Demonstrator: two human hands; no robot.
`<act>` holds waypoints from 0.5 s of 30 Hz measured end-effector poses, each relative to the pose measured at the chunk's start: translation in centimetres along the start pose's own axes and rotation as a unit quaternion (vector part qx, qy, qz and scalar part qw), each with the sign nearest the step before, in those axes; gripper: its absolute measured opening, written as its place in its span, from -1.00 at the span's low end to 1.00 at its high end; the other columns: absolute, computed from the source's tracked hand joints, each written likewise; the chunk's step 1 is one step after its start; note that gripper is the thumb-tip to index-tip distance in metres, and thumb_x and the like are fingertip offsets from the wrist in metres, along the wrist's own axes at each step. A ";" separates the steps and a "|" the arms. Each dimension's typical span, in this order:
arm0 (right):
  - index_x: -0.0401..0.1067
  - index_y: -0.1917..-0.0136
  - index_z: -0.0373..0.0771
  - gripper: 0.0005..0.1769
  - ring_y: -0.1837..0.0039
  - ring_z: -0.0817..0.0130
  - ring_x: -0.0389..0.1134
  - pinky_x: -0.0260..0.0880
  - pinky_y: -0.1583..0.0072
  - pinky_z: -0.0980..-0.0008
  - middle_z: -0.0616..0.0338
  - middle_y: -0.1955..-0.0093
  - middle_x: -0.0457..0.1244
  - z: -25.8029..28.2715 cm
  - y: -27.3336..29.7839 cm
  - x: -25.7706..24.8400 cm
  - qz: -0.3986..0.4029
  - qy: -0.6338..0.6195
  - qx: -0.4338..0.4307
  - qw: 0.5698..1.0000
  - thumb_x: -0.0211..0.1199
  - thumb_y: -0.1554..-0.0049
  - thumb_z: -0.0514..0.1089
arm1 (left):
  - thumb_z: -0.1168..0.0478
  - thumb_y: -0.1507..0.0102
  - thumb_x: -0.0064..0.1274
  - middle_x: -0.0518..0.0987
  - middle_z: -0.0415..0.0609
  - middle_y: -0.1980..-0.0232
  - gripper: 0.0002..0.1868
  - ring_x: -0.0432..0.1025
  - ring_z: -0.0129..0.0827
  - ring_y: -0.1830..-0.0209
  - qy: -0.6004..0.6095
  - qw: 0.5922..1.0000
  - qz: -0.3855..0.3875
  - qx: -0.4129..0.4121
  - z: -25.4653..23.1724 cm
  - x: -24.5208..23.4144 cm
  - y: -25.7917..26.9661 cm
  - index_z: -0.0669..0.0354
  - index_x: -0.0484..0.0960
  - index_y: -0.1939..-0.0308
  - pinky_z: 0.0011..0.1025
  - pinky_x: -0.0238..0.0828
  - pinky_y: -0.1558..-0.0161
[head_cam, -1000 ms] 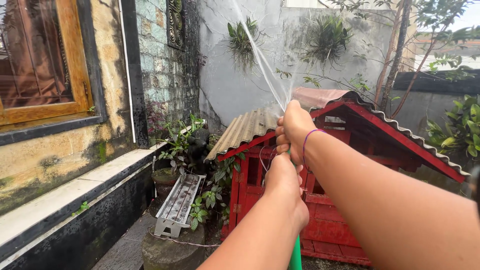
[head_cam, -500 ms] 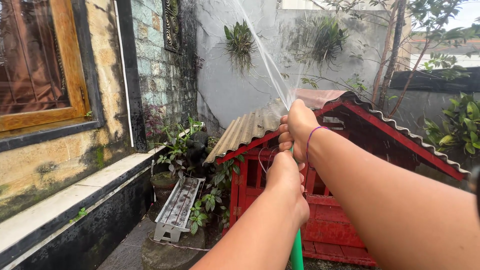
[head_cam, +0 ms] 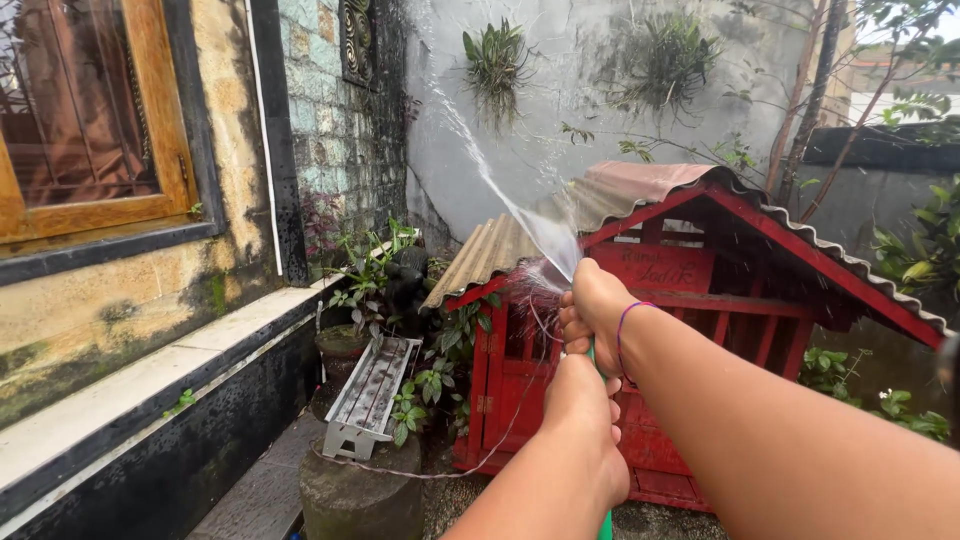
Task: Watering plants and a garden wall using a green garden hose.
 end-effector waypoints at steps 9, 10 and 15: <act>0.13 0.28 -0.09 -0.66 0.48 0.56 -0.22 -0.24 0.39 0.46 0.38 0.46 -0.05 -1.5 0.1 1.1 0.007 0.078 0.033 0.996 -0.24 -0.21 0.09 | -0.02 -0.35 -0.30 0.45 -0.29 0.42 -0.72 0.11 -0.60 0.58 0.047 0.999 -0.001 -0.014 0.6 -1.2 1.2 -0.08 0.49 0.26 -0.55 -0.04 0.51; 0.14 0.28 -0.08 -0.65 0.49 0.56 -0.22 -0.25 0.39 0.47 0.39 0.46 -0.05 -1.5 0.6 1.5 0.012 0.089 0.038 0.995 -0.25 -0.21 0.11 | -0.04 -0.36 -0.32 0.44 -0.27 0.42 -0.71 0.10 -0.59 0.58 0.064 0.998 -0.008 -0.016 0.4 -1.4 1.6 -0.09 0.48 0.26 -0.54 -0.07 0.52; 0.14 0.28 -0.11 -0.63 0.49 0.56 -0.24 -0.27 0.40 0.47 0.38 0.47 -0.06 -3.1 0.2 2.1 0.029 0.144 0.056 0.988 -0.23 -0.22 0.13 | 0.00 -0.36 -0.35 0.45 -0.28 0.42 -0.71 0.13 -0.58 0.58 0.068 0.997 -0.012 -0.027 1.9 -2.3 0.7 -0.06 0.48 0.25 -0.54 -0.04 0.54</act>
Point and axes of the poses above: each hand's wrist, its own y-axis away from the middle knuckle, its own x-axis out of the palm, z = x × y, the point moved 5 cm from there along -y, towards the middle knuckle
